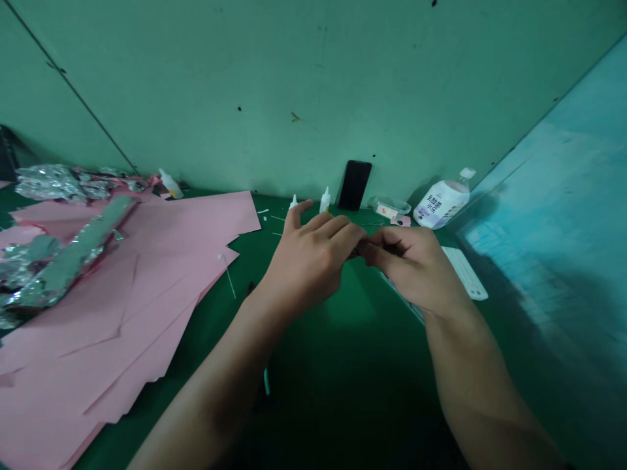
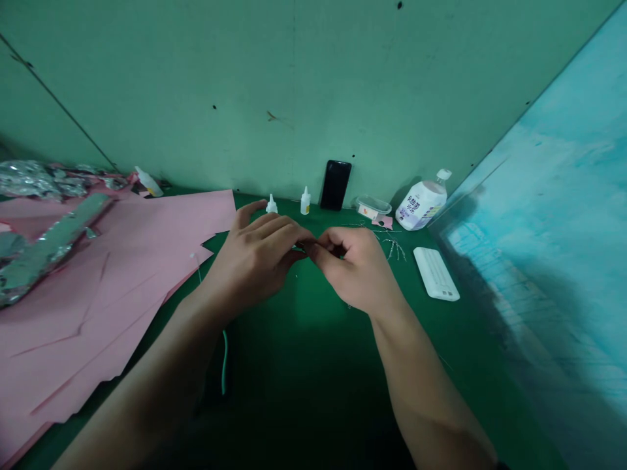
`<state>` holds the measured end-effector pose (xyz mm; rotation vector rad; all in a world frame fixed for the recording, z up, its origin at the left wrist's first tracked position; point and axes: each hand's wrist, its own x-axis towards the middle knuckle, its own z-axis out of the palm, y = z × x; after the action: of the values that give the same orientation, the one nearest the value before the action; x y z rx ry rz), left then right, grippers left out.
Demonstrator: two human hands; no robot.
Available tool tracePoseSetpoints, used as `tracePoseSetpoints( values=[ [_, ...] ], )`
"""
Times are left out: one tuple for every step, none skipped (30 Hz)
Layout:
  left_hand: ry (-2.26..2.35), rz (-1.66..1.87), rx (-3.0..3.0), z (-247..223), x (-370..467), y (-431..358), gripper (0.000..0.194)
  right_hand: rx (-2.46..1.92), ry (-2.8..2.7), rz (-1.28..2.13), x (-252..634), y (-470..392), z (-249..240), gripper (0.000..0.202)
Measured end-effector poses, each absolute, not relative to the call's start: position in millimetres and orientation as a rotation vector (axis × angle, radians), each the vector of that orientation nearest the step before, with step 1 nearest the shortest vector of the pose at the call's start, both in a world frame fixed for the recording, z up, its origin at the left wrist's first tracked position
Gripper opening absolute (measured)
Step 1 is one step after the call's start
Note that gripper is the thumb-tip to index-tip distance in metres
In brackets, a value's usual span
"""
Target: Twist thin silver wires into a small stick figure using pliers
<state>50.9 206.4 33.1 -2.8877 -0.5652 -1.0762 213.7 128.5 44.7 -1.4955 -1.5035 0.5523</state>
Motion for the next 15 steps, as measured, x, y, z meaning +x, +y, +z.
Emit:
tracePoseSetpoints(
  values=[
    [-0.553, -1.055, -2.840, 32, 52, 205, 0.023, -1.508, -1.505, 0.557, 214, 128, 45, 0.026],
    [-0.538, -1.047, -2.805, 31, 52, 205, 0.026, -1.523, -1.507, 0.560, 215, 128, 46, 0.026],
    [-0.525, -1.048, -2.786, 30, 53, 204, 0.028, -1.537, -1.506, 0.561, 216, 127, 47, 0.027],
    [-0.516, -1.065, -2.783, 29, 54, 205, 0.030, -1.547, -1.506, 0.561, 217, 127, 49, 0.028],
    [-0.510, -1.097, -2.793, 28, 55, 205, 0.030, -1.554, -1.509, 0.558, 218, 126, 50, 0.029],
    [-0.512, -1.137, -2.816, 27, 56, 206, 0.030, -1.557, -1.519, 0.554, 219, 125, 52, 0.030],
    [-0.518, -1.186, -2.843, 27, 56, 207, 0.028, -1.558, -1.533, 0.545, 221, 124, 53, 0.030],
    [-0.530, -1.234, -2.870, 26, 56, 208, 0.026, -1.561, -1.552, 0.537, 222, 123, 55, 0.030],
    [-0.541, -1.278, -2.896, 26, 56, 209, 0.023, -1.563, -1.573, 0.527, 223, 122, 57, 0.029],
    [-0.554, -1.314, -2.919, 26, 55, 210, 0.020, -1.565, -1.593, 0.523, 225, 121, 58, 0.027],
    [-0.565, -1.339, -2.940, 26, 55, 210, 0.018, -1.568, -1.609, 0.525, 226, 120, 59, 0.024],
    [-0.572, -1.357, -2.962, 27, 55, 210, 0.016, -1.570, -1.621, 0.536, 226, 119, 60, 0.021],
    [-0.573, -1.369, -2.984, 27, 54, 210, 0.016, -1.570, -1.630, 0.550, 227, 118, 61, 0.018],
    [-0.573, -1.375, -3.006, 28, 54, 210, 0.016, -1.568, -1.635, 0.564, 227, 118, 62, 0.017],
    [-0.570, -1.382, -3.023, 28, 54, 210, 0.016, -1.562, -1.637, 0.577, 227, 117, 63, 0.017]
  ],
)
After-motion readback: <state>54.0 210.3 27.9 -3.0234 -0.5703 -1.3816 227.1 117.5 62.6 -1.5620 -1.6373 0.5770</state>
